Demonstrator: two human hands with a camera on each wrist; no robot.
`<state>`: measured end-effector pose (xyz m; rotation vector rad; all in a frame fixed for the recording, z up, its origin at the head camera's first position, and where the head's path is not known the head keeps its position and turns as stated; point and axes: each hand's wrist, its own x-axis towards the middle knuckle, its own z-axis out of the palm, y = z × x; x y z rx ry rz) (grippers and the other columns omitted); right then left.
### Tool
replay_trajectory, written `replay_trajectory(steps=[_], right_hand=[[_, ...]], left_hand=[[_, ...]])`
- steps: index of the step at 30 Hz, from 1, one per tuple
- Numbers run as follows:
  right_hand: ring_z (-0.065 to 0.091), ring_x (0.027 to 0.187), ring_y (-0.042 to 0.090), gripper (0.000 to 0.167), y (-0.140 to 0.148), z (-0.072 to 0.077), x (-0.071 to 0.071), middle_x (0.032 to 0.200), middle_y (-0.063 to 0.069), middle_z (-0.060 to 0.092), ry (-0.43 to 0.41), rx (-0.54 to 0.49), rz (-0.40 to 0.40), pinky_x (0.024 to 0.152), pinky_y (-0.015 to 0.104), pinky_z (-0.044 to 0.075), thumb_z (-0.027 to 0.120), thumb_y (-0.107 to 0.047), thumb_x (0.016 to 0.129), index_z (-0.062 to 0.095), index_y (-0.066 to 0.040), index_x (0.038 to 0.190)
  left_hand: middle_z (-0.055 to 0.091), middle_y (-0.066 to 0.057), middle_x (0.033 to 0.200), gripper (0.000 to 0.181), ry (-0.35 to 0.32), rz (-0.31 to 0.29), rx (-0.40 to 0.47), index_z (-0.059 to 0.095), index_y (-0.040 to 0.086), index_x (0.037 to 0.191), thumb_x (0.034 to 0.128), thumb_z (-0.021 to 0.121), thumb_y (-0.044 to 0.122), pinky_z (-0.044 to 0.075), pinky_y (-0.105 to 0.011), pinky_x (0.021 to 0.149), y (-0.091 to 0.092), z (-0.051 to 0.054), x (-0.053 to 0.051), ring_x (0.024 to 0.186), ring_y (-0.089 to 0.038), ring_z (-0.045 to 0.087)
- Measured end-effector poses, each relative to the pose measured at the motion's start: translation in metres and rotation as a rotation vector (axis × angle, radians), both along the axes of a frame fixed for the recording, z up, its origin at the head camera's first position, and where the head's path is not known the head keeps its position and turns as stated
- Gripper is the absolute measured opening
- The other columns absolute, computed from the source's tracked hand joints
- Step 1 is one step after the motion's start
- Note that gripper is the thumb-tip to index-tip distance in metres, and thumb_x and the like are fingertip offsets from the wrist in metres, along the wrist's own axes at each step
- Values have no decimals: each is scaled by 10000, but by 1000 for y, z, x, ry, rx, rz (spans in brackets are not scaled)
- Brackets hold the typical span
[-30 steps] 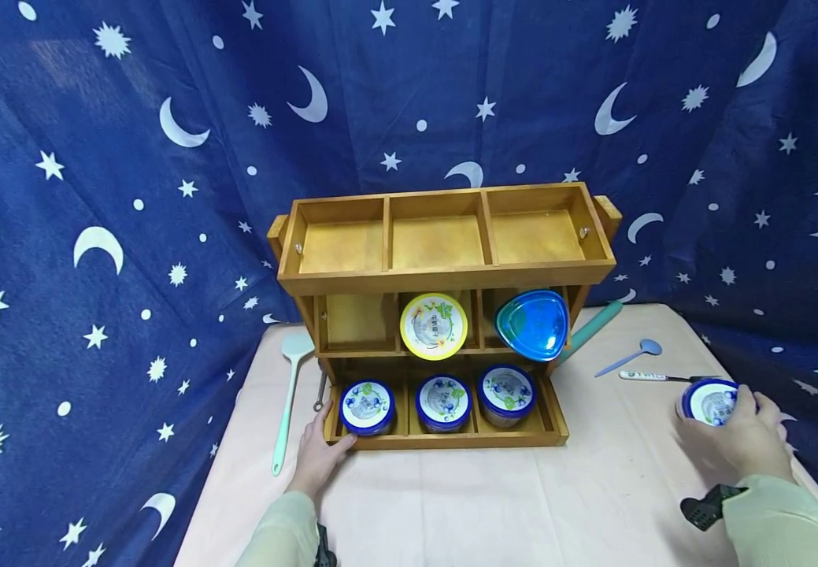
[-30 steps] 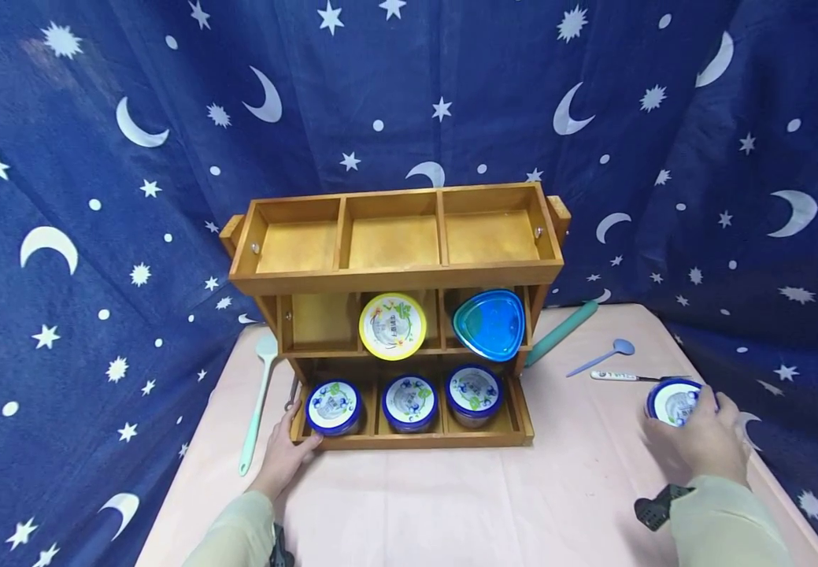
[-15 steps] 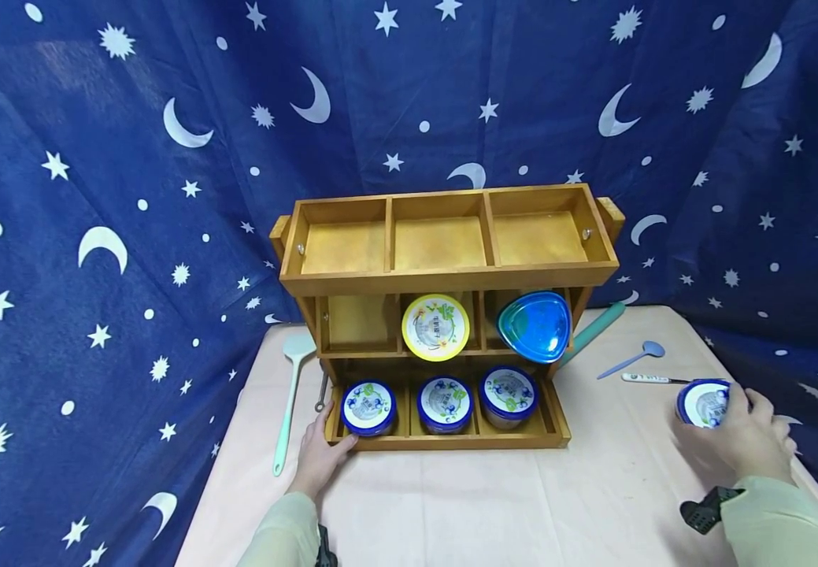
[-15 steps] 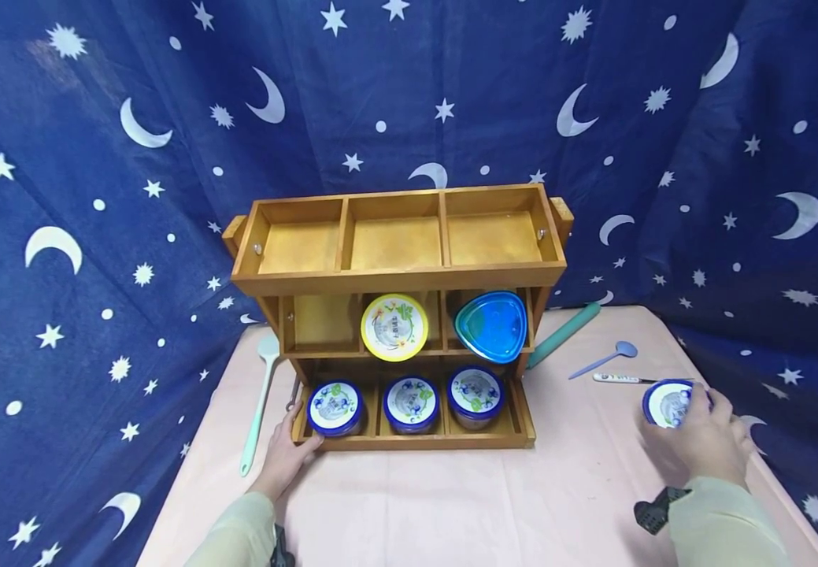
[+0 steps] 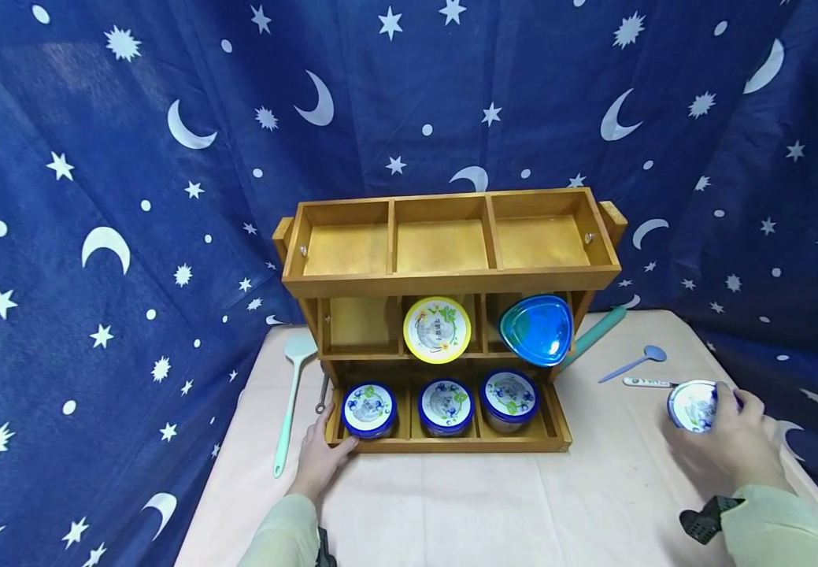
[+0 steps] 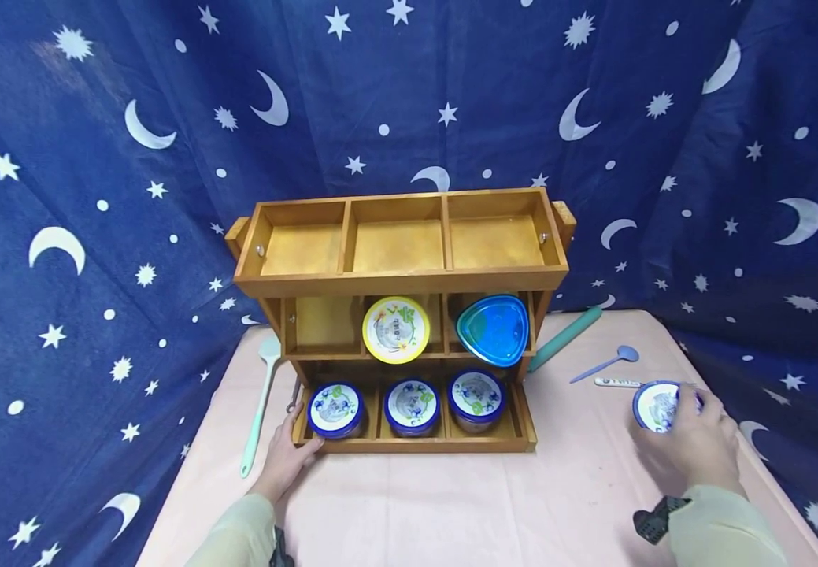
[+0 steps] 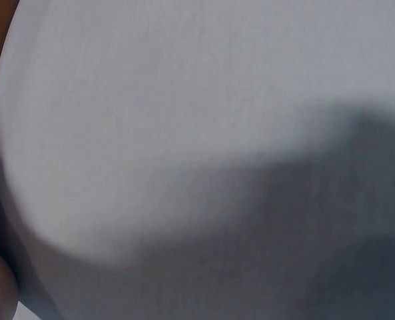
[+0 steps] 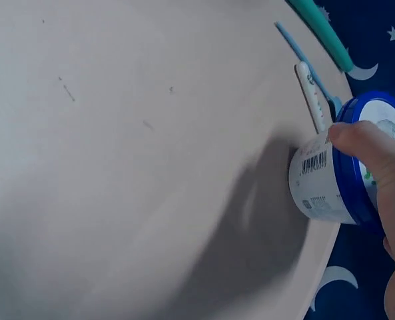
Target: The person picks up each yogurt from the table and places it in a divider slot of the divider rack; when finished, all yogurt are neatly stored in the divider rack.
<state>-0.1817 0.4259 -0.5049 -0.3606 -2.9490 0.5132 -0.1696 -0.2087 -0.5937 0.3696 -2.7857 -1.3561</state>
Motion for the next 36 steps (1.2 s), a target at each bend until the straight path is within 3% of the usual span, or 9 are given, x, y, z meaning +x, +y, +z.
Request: replay_trajectory(steps=[5, 13, 23, 36], right_hand=[[196, 1046, 661, 1130, -9, 7, -3, 1338, 425, 91, 99, 18, 47, 795, 710, 204, 784, -445, 659, 140, 72, 1431], [149, 1104, 654, 1153, -25, 27, -15, 1376, 400, 70, 112, 5, 87, 825, 727, 194, 821, -375, 620, 138, 51, 1447], [141, 1127, 590, 1095, -49, 53, -22, 1392, 369, 95, 189, -5, 146, 806, 690, 207, 807, -380, 631, 203, 41, 1442], [127, 1214, 551, 1106, -88, 107, -27, 1372, 340, 157, 324, 22, 274, 883, 691, 185, 848, -301, 566, 248, 12, 1440]], left_hand=[[369, -211, 1379, 889, -6, -1, 8, 270, 255, 1478, 735, 725, 430, 290, -582, 1006, 0, 1, 0, 1249, -391, 344], [373, -213, 1367, 891, -2, 4, 5, 269, 257, 1479, 732, 721, 432, 304, -576, 998, 0, 1, -1, 1225, -381, 361], [366, -219, 1372, 883, -8, -7, -3, 272, 237, 1478, 741, 716, 435, 295, -569, 1006, 0, 1, 0, 1237, -379, 351], [365, -211, 1381, 888, -9, -2, 6, 272, 247, 1478, 731, 717, 427, 290, -579, 1004, 1, 1, 0, 1230, -380, 356]])
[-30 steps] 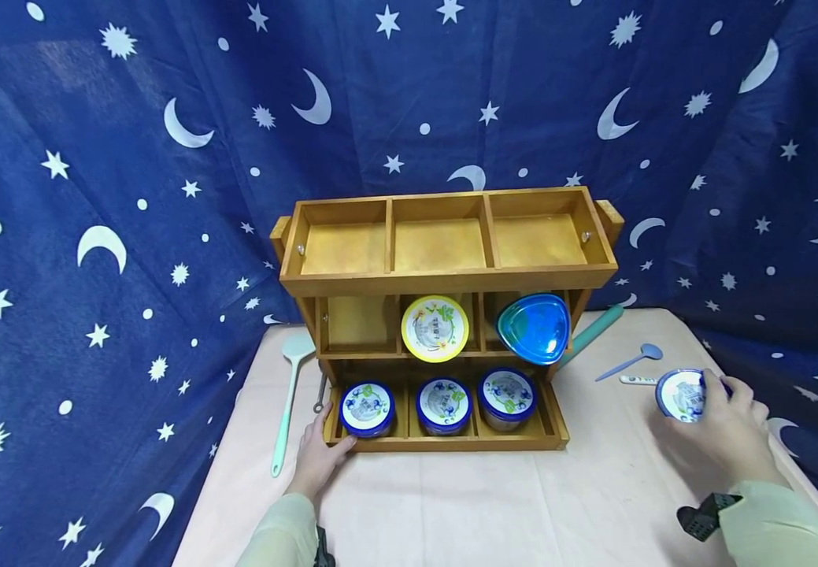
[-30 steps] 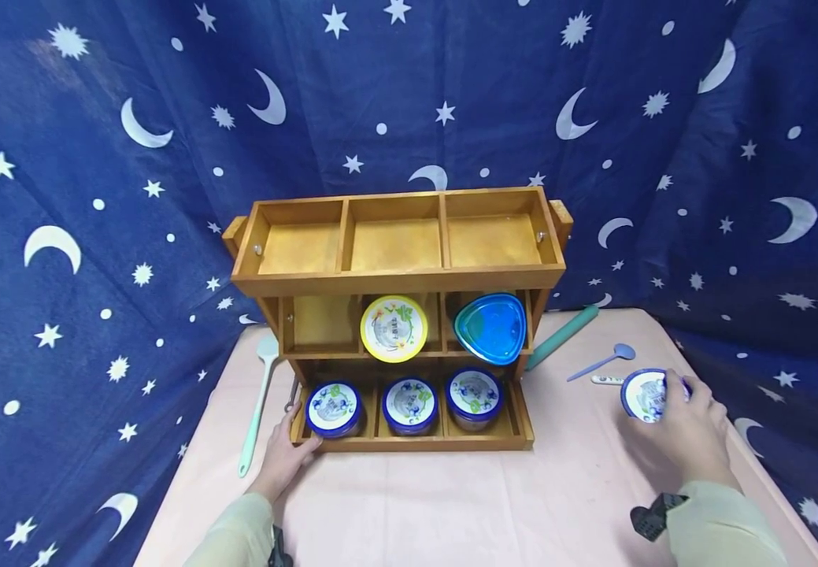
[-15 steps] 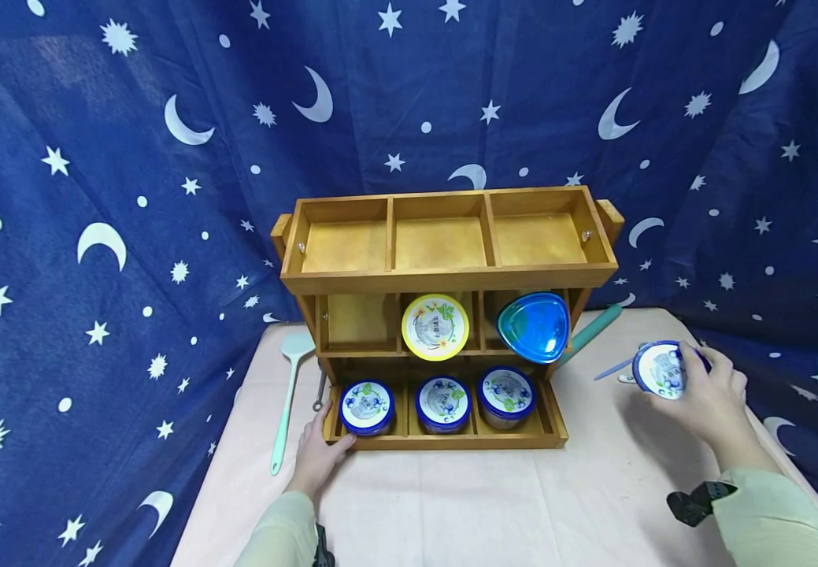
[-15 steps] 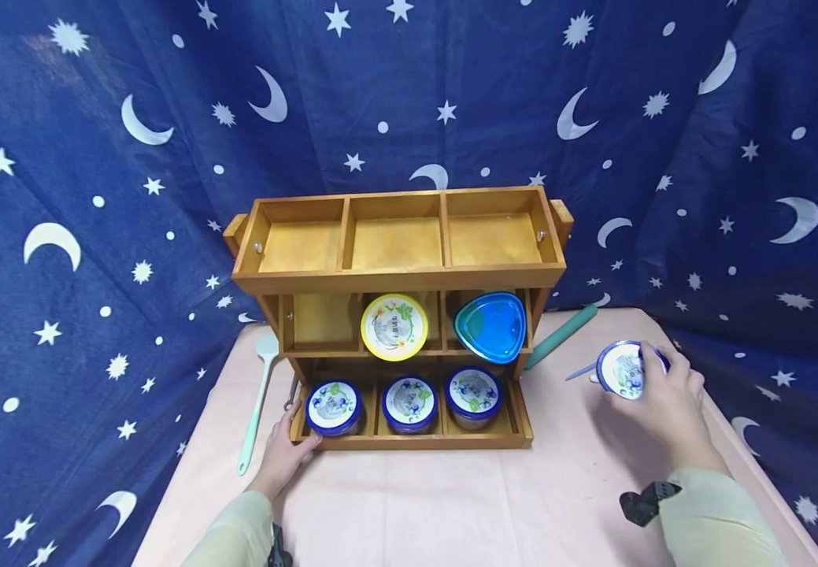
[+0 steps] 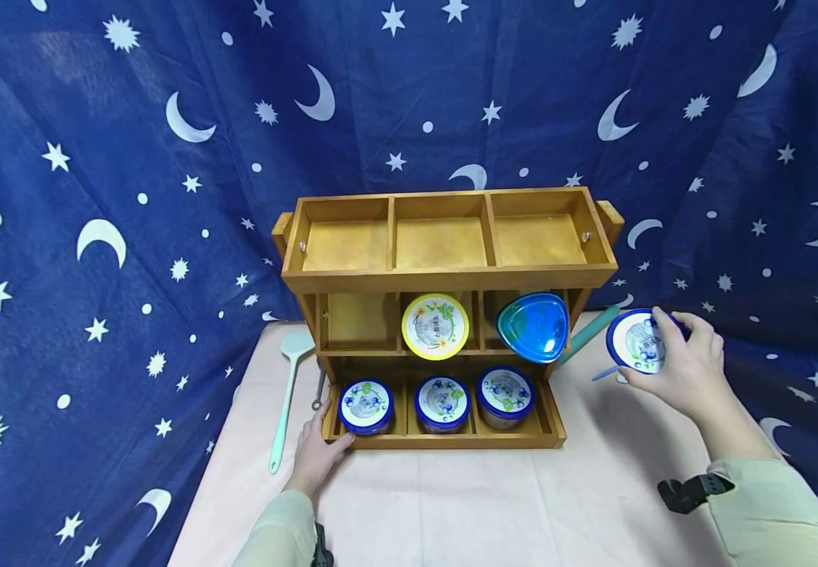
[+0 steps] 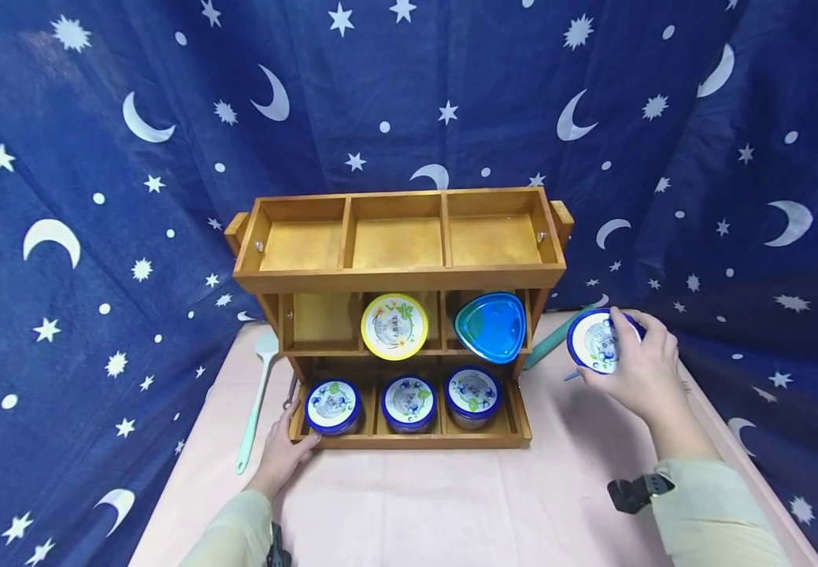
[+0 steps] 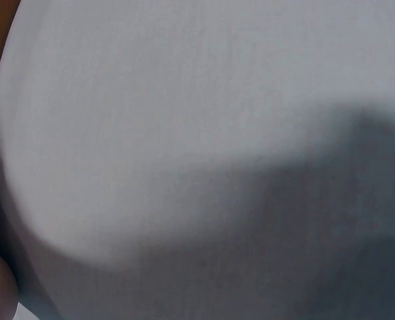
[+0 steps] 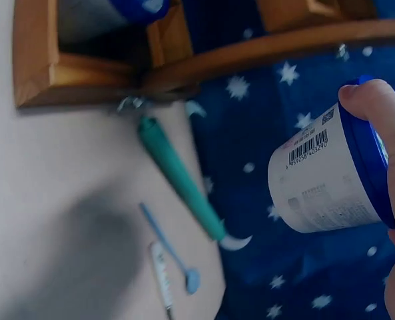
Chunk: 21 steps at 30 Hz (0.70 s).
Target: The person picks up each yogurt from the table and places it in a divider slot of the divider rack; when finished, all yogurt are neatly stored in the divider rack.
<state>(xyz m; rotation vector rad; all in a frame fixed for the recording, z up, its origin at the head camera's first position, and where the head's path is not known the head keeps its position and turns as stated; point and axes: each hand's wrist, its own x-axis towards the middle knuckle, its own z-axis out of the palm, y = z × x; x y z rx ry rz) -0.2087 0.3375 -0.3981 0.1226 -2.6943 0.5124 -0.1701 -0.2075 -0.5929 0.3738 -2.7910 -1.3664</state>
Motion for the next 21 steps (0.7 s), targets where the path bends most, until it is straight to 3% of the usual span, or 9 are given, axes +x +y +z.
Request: replay_trajectory(steps=[5, 14, 18, 21], right_hand=[[73, 1277, 509, 1110, -12, 20, 5, 1389, 324, 138, 36, -26, 37, 952, 701, 169, 847, -238, 564, 226, 37, 1443], [70, 1304, 454, 1086, -30, 56, 18, 1412, 279, 145, 151, -21, 91, 912, 704, 248, 832, -168, 525, 272, 44, 1431], [88, 1295, 445, 1078, -35, 65, 23, 1404, 281, 167, 195, -10, 128, 910, 676, 226, 824, -189, 499, 306, 69, 1408], [103, 1282, 448, 1074, -36, 71, 27, 1391, 292, 177, 223, -3, 160, 950, 674, 146, 820, -225, 490, 324, 92, 1388]], left_hand=[[378, -209, 1369, 892, 9, -6, -9, 274, 251, 1477, 726, 721, 430, 296, -580, 998, -1, 0, -1, 1215, -377, 369], [367, -214, 1379, 892, -5, -4, -10, 271, 241, 1478, 730, 718, 433, 295, -582, 999, 0, 2, 1, 1224, -378, 362], [361, -221, 1383, 895, -13, -4, -18, 267, 231, 1480, 733, 716, 432, 294, -588, 995, 0, 4, 2, 1221, -381, 363], [357, -218, 1388, 893, -16, -4, -16, 265, 234, 1481, 735, 714, 434, 290, -585, 1000, 0, 4, 1, 1227, -379, 358]])
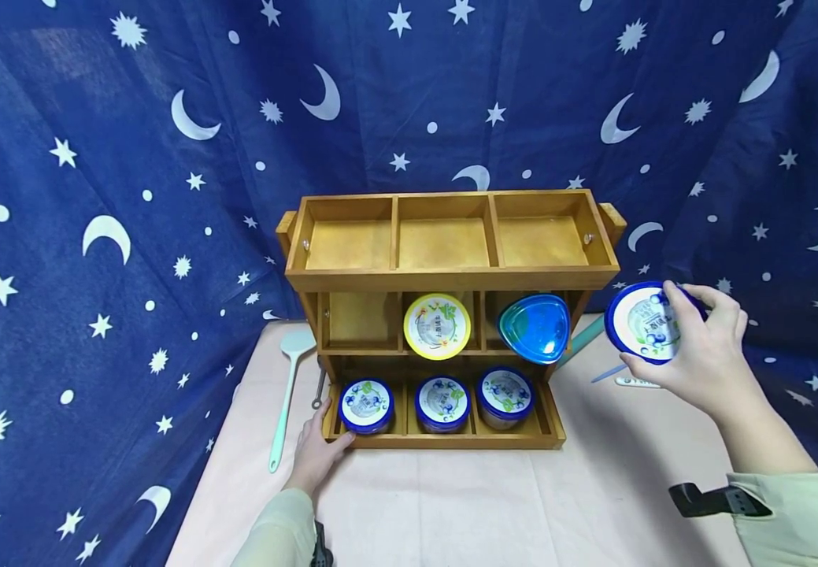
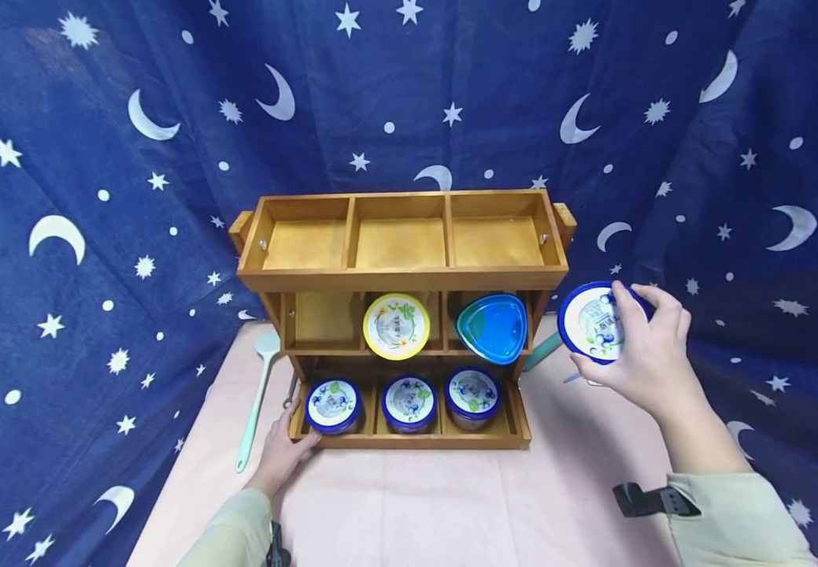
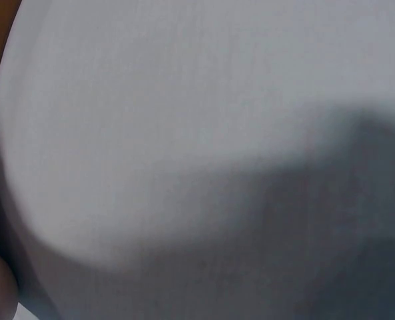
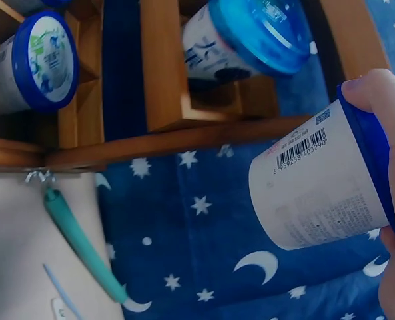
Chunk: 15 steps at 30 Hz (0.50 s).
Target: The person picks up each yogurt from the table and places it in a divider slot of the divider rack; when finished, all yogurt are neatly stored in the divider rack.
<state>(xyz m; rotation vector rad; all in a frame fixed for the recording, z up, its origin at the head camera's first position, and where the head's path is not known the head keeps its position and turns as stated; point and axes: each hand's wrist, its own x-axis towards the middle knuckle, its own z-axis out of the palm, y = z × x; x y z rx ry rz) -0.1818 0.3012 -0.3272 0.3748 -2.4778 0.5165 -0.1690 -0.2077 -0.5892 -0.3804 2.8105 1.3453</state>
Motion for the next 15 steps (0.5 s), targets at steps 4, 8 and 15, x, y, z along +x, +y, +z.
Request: replay_trajectory(steps=[4, 8, 15], right_hand=[[115, 1270, 455, 1077, -4, 5, 6, 1385, 298, 177, 17, 2, 41, 972, 675, 61, 820, -279, 488, 341, 95, 1377], [145, 1239, 486, 1116, -10, 10, 11, 1374, 316, 184, 60, 13, 86, 876, 660, 139, 706, -639, 570, 381, 91, 1349], [150, 1216, 502, 1167, -22, 22, 23, 1359, 324, 199, 79, 34, 132, 819, 638, 139, 549, -789, 605, 381, 94, 1350]], left_hand=[[351, -214, 1396, 891, 2, 1, 4, 261, 254, 1482, 737, 714, 437, 281, -587, 1006, 0, -2, -1, 1241, -379, 348], [356, -210, 1391, 891, 6, 1, 4, 259, 268, 1481, 736, 717, 439, 280, -586, 1008, -1, -4, -2, 1242, -379, 347], [347, -212, 1401, 894, 2, -2, 3, 254, 263, 1484, 739, 713, 446, 276, -593, 1007, -2, -4, -3, 1250, -390, 340]])
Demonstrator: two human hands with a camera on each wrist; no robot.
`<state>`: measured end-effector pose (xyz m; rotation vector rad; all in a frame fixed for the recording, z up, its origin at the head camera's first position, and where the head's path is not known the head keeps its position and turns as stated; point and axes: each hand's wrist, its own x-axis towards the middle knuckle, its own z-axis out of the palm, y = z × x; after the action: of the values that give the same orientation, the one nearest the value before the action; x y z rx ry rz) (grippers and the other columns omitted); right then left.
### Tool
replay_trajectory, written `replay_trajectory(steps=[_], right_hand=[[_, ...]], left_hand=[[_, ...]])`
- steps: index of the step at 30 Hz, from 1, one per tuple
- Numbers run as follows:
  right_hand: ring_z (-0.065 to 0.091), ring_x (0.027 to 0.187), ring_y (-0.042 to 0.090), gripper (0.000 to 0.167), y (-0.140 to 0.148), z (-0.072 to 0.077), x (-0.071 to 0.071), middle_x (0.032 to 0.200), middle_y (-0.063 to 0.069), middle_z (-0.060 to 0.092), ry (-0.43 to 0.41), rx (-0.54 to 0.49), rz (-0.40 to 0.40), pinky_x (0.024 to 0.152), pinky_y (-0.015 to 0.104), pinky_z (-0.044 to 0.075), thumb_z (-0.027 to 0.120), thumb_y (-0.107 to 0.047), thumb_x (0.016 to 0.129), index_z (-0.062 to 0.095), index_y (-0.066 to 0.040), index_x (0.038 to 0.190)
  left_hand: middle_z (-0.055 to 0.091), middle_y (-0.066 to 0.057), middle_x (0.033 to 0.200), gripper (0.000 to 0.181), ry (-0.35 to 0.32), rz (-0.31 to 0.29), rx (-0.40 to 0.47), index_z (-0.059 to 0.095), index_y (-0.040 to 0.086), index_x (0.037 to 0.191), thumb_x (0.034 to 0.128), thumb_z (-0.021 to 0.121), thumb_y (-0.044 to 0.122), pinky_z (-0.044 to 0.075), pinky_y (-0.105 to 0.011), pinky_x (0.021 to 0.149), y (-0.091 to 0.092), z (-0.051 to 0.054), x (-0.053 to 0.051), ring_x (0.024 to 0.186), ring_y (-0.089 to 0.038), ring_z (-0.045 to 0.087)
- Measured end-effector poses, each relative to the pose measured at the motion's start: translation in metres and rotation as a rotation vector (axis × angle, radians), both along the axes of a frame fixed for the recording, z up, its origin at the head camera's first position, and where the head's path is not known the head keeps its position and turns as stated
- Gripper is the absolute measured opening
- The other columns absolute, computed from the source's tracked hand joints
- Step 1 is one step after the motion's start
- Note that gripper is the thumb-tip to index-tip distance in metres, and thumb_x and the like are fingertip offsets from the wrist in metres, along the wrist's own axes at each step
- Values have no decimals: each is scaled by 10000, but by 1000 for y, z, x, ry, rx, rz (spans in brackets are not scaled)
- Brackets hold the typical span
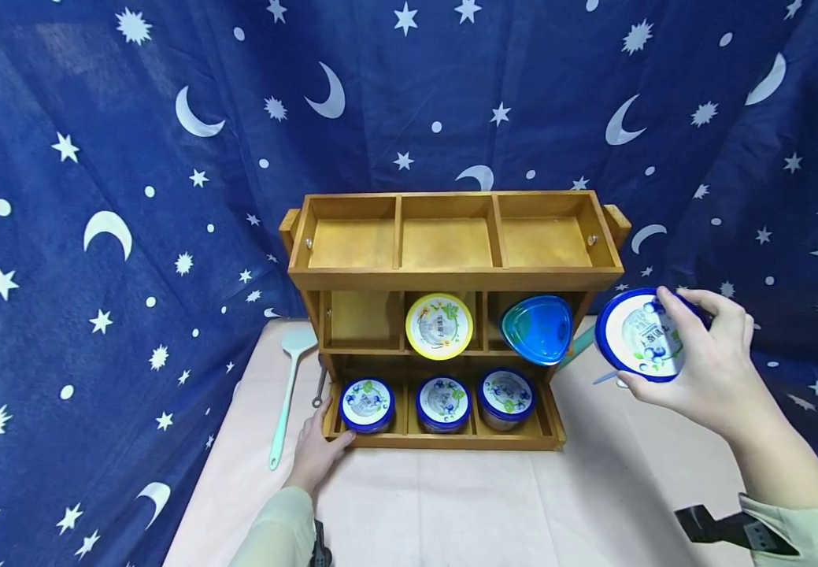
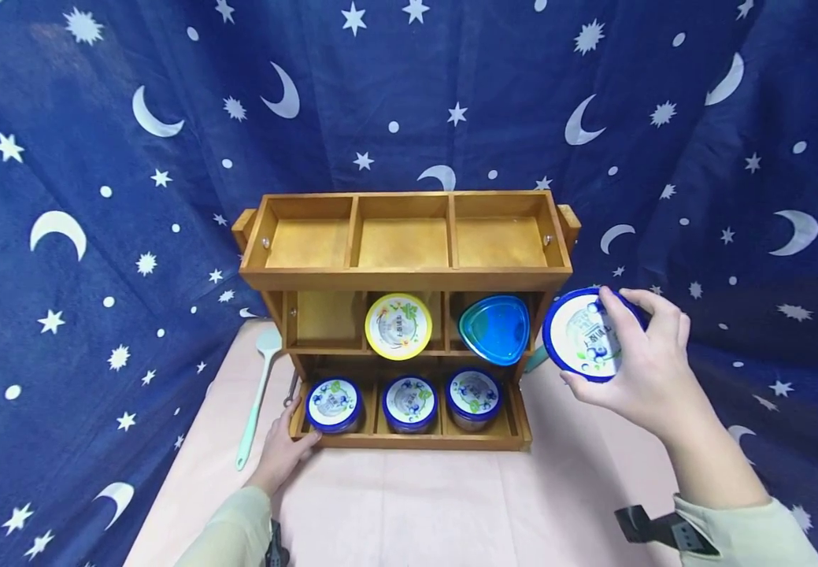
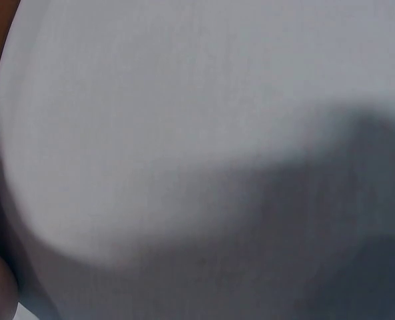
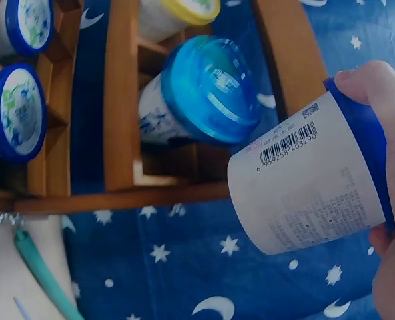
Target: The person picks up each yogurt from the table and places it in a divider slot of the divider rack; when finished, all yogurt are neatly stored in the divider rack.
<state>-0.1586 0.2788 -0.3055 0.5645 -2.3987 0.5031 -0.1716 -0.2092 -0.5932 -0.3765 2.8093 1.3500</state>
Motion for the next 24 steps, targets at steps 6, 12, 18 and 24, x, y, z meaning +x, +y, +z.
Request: replay_trajectory(steps=[6, 12, 18, 24], right_hand=[[147, 1228, 489, 1171, -13, 8, 5, 1357, 315, 210, 30, 6, 35, 796, 605, 184, 442, -832, 631, 384, 83, 1359], [156, 1254, 453, 1143, -26, 12, 6, 1360, 298, 229, 39, 10, 69, 813, 578, 223, 465, -824, 636, 401, 57, 1362], [192, 1238, 445, 1098, -40, 13, 8, 1338, 292, 266, 55, 29, 126, 865, 551, 233, 474, -797, 671, 423, 77, 1333], [242, 1199, 436, 1028, -63, 15, 1, 1312, 291, 308, 107, 53, 226, 857, 493, 280, 490, -756, 708, 441, 68, 1322]], left_hand=[[348, -211, 1395, 888, -9, 2, -11, 250, 258, 1485, 747, 710, 441, 274, -585, 1011, 0, 1, 1, 1251, -382, 338], [356, -202, 1386, 896, -6, 3, -5, 251, 261, 1484, 741, 716, 443, 276, -586, 1010, 0, 0, 1, 1241, -374, 345], [353, -213, 1390, 901, -1, -21, -12, 244, 261, 1487, 744, 710, 464, 280, -582, 1010, 1, -1, 0, 1242, -380, 346], [347, -214, 1397, 884, -2, -11, -6, 251, 251, 1485, 749, 709, 428, 276, -582, 1013, 1, 0, -1, 1241, -380, 343]])
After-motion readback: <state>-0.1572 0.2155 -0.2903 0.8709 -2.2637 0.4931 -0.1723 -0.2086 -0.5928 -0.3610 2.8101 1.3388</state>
